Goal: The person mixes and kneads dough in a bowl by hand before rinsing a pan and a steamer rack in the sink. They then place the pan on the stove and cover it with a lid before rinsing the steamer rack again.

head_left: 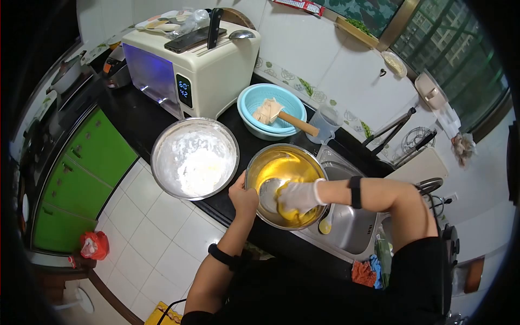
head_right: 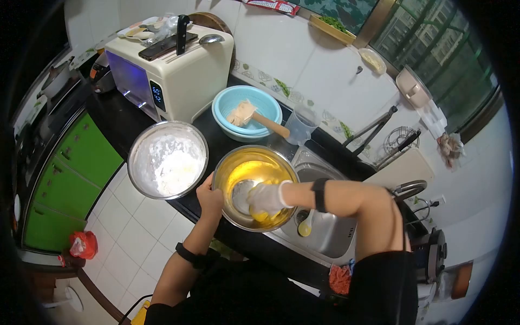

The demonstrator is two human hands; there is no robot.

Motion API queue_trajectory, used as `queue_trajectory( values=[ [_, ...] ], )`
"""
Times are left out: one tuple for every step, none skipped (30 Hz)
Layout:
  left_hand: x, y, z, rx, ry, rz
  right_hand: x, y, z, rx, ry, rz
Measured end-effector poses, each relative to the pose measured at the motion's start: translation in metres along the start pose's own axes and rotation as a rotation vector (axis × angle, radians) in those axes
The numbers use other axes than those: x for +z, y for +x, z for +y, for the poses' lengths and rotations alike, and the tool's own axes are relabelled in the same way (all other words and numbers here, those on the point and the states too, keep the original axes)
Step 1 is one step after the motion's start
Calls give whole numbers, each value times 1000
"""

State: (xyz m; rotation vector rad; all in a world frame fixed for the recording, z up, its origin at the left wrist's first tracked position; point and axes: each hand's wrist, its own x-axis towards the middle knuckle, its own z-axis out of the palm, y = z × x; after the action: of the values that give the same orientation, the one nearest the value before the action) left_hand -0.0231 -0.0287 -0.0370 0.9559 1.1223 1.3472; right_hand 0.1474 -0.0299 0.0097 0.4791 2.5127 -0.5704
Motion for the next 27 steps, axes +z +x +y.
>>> queue_trajectory(
  values=[
    [2, -3, 4, 9, -27, 3, 2, -14, 8, 4, -97, -38],
    [4, -6, 7, 19, -54, 4, 5, -22, 12, 10, -193, -76],
    [6, -6, 8, 14, -50, -8, 12, -22, 14, 18, -183, -71],
    [7, -6, 9, -4, -97, -22, 20, -19, 16, 67, -156, -49],
    [8, -5, 8, -24, -141, -34, 29, -16, 17, 113, -128, -25],
    [9, -5, 8, -30, -135, -37, 37, -4, 19, 188, -83, -82],
    [9, -5, 8, -22, -126, -31, 32, 7, 18, 184, -71, -77],
    [8, -5, 7, -13, -118, -22, 21, 16, 17, 166, -75, -145],
    [9, -4, 7, -17, -114, -20, 11, 26, 17, 148, -86, -216],
    [8, -4, 7, 2, -95, -12, 16, 44, 24, 219, -94, -364],
    [9, -5, 7, 24, -81, -3, 10, 48, 23, 217, -89, -368],
    [9, -5, 6, 20, -83, -3, 3, 48, 21, 238, -64, -310],
    [7, -5, 4, 31, -53, -10, -2, 47, 18, 261, -41, -254],
    [7, -5, 4, 47, -26, -16, 9, 51, 22, 337, 36, -220],
    [8, -5, 3, 58, -38, -11, 9, 47, 25, 342, 21, -223],
    [9, -5, 4, 64, -21, -3, 1, 43, 26, 273, 85, -275],
    [8, -4, 5, 68, -1, 6, -6, 39, 28, 202, 151, -327],
    [8, -3, 6, 73, -3, 14, -6, 32, 32, 199, 142, -329],
    [7, -4, 8, 81, 0, 4, -2, 21, 36, 286, 321, -174],
    [7, -5, 9, 87, 3, -8, -1, 12, 37, 371, 501, -14],
    [8, -5, 9, 89, 4, -7, -2, 5, 41, 369, 500, -14],
    [10, -4, 8, 93, -26, 6, -8, -2, 42, 530, 307, 131],
    [10, -4, 6, 97, -55, 20, -11, -6, 43, 680, 109, 277],
    [10, -3, 4, 98, -55, 29, -7, -5, 48, 776, 335, 283],
    [10, -2, 1, 123, -25, 36, 2, 4, 54, 770, 333, 282],
    [11, 0, -1, 148, 3, 38, 10, 17, 57, 823, 382, 198],
    [11, 1, -2, 148, 2, 36, 17, 28, 62, 879, 432, 111]
  ],
)
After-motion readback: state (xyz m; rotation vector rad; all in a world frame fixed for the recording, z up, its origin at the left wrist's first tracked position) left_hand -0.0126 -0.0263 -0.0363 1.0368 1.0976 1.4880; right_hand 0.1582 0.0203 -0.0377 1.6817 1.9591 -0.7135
